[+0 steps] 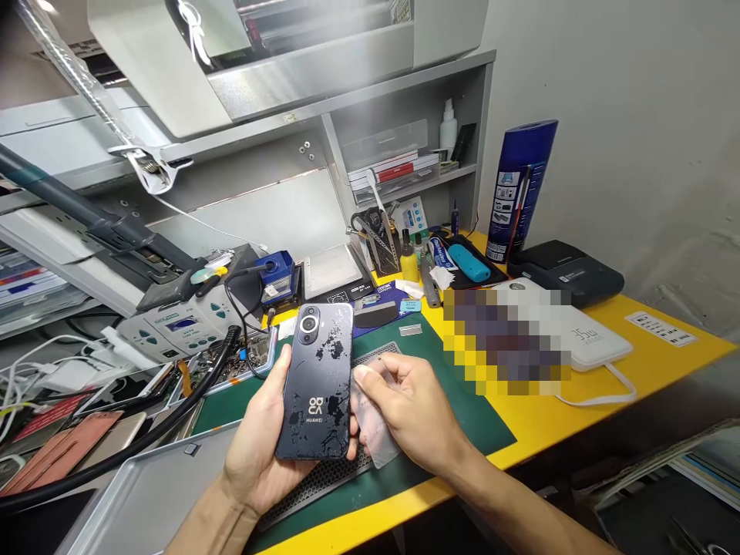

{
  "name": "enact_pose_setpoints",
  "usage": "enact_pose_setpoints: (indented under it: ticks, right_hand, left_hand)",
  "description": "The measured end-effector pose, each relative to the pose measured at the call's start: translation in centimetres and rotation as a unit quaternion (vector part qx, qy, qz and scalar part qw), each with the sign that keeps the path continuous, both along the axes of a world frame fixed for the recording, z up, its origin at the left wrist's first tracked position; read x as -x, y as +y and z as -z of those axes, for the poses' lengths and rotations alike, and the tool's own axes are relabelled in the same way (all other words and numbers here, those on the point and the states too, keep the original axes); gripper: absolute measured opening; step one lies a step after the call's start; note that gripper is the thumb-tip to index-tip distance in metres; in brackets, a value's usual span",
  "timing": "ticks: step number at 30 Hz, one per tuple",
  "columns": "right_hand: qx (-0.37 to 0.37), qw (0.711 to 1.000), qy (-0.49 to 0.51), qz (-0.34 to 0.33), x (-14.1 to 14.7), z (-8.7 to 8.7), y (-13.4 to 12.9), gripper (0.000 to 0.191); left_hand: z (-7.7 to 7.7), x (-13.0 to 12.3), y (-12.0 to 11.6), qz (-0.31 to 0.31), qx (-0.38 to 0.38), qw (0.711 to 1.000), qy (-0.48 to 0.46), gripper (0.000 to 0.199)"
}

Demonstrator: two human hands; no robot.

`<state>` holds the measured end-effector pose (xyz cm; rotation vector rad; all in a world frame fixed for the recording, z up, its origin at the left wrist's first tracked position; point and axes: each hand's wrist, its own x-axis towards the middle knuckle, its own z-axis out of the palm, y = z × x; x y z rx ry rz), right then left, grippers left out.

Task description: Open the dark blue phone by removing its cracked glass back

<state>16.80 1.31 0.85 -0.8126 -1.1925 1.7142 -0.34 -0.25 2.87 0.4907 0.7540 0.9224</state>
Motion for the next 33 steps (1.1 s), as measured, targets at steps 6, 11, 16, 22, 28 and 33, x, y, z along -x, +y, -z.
enact_pose_setpoints:
  ticks: [6,11,16,22,28,33]
  right_hand:
    - [0.025,1.000,0.013,0.011,0.0,0.3,0.1,0.037]
    - [0.044,0.998,0.011,0.039,0.0,0.2,0.2,0.037]
    - [0.047,0.998,0.019,0.035,-0.1,0.2,0.5,0.039]
    - [0.071,0.996,0.007,0.048,-0.4,0.1,0.7,0.040]
    - [0.090,0.994,-0.024,0.065,-1.1,-0.6,1.0,0.041]
    - [0.092,0.992,-0.028,0.080,-1.2,-0.4,1.2,0.038]
  left_hand:
    - [0.1,-0.1,0.1,0.007,0.021,1.000,0.010,0.079]
    - [-0.2,-0.5,-0.1,0.007,0.018,1.000,0.017,0.080]
    - [-0.1,-0.4,-0.3,0.023,0.017,0.999,0.043,0.083]
    - [-0.2,-0.1,-0.3,0.033,0.039,0.997,0.052,0.083]
    - [-0.2,0.1,-0.2,0.052,0.030,0.997,0.056,0.083]
    - [-0.4,0.2,-0.3,0.055,0.050,0.994,0.079,0.083]
